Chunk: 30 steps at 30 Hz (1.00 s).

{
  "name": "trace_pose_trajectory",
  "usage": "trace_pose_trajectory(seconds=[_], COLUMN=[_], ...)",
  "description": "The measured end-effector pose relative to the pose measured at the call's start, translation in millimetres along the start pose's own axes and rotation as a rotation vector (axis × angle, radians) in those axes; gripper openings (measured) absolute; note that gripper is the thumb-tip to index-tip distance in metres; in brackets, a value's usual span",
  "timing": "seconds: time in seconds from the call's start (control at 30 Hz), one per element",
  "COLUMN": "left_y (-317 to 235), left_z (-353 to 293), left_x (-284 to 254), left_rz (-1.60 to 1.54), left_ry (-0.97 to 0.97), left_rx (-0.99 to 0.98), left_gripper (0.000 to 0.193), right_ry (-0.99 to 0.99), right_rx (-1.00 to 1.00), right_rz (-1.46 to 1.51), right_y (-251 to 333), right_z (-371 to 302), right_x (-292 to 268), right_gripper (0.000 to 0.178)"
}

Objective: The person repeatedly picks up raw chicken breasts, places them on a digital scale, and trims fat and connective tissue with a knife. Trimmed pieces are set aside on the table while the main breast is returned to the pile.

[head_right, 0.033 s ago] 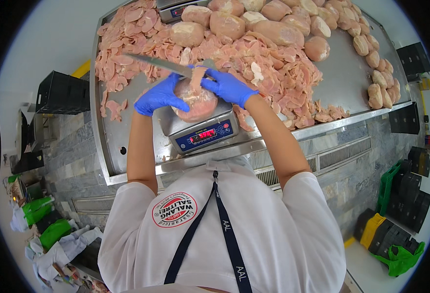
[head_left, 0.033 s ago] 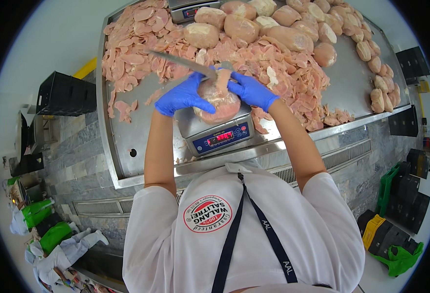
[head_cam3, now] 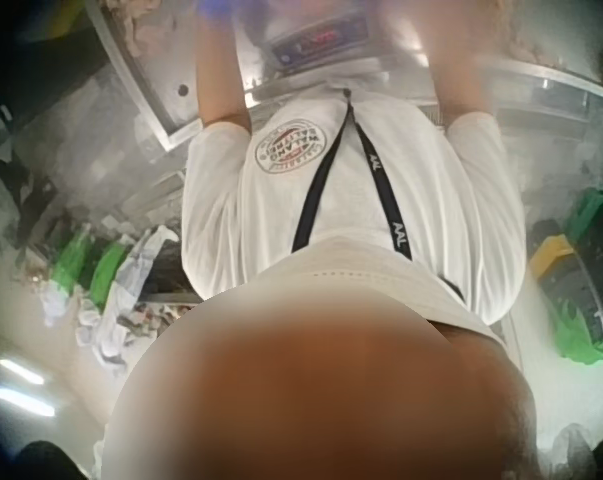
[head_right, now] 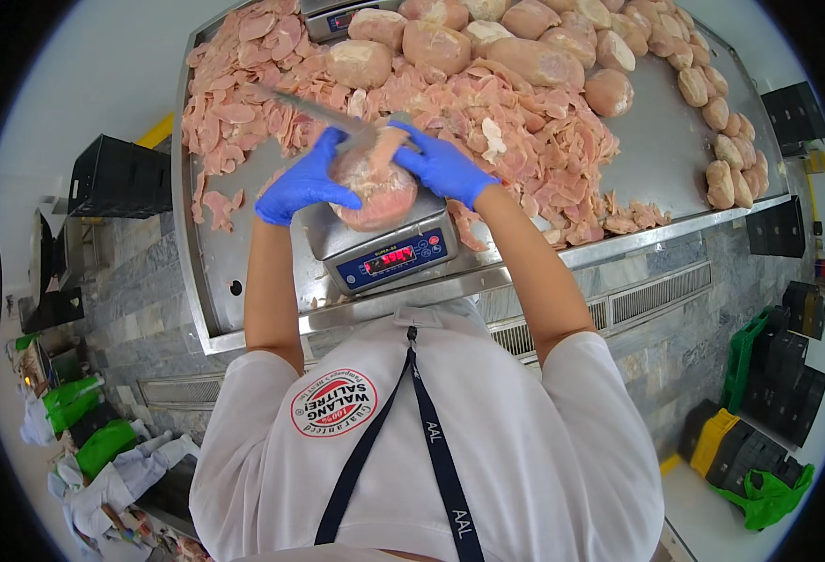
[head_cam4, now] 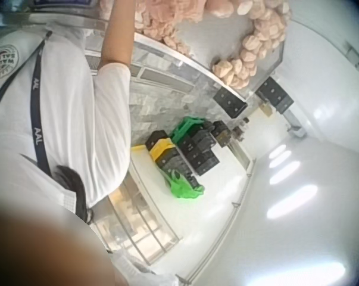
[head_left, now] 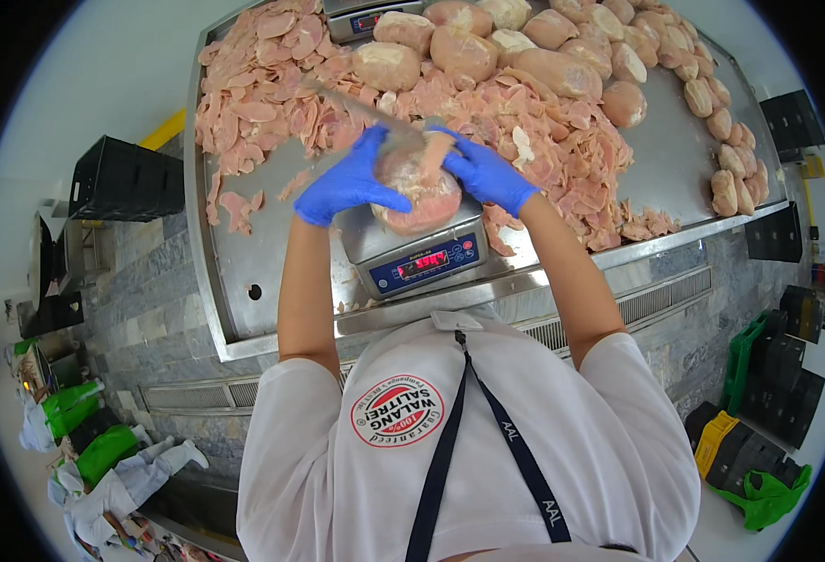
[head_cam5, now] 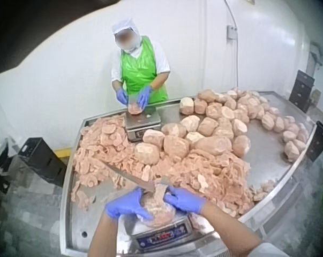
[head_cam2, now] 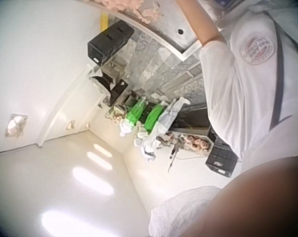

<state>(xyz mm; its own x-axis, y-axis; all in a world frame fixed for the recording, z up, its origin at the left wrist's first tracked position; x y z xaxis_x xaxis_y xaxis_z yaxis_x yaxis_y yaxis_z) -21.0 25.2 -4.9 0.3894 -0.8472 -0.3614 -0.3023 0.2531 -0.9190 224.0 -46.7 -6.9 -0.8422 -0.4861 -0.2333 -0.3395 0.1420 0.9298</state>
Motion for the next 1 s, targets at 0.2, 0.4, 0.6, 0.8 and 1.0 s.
trace_pose_trajectory(seconds=[0.2,0.4,0.6,0.8,1.0], left_y=[9.1,-20.5,-21.6,-10.6,10.3], left_z=[-48.4,-40.8,-29.0,-28.2,-46.7], left_x=[21.3,51.0,59.0,68.4,98.8], left_rz=[-0.408,-0.721,-0.223,0.512,0.932], left_ry=[-0.434,-0.358,-0.507,-0.690,-0.506], left_rx=[-0.112,-0.223,0.038,0.212,0.212], left_gripper=[0.094,0.074,0.084,0.089,0.074], right_ry=[-0.050,-0.164,-0.224,-0.148,-0.060], right_rx=[-0.094,0.062,-0.143,-0.310,-0.343], right_rz=[1.254,0.958,0.778,0.729,0.450], right_y=[-55.4,-12.4,-3.5,12.0,6.6], right_z=[-30.7,-16.5,0.4,18.3,17.9], right_x=[-38.1,-9.4,16.2,10.5,17.8], right_gripper=[0.049,0.043,0.071,0.066,0.065])
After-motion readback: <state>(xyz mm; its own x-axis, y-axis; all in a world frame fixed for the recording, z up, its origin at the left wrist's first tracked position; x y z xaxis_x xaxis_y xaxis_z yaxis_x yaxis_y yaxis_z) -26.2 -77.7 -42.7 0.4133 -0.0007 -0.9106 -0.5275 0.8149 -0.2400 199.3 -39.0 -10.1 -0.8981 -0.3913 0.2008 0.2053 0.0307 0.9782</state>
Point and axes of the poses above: each hand's wrist, its own z-axis towards the middle knuckle, its own x-axis out of the palm, y = z × x, the point moved 1 cm from there along z, towards the middle knuckle, and after that the axes turned 15 degrees about y, right-handed, at the moved point
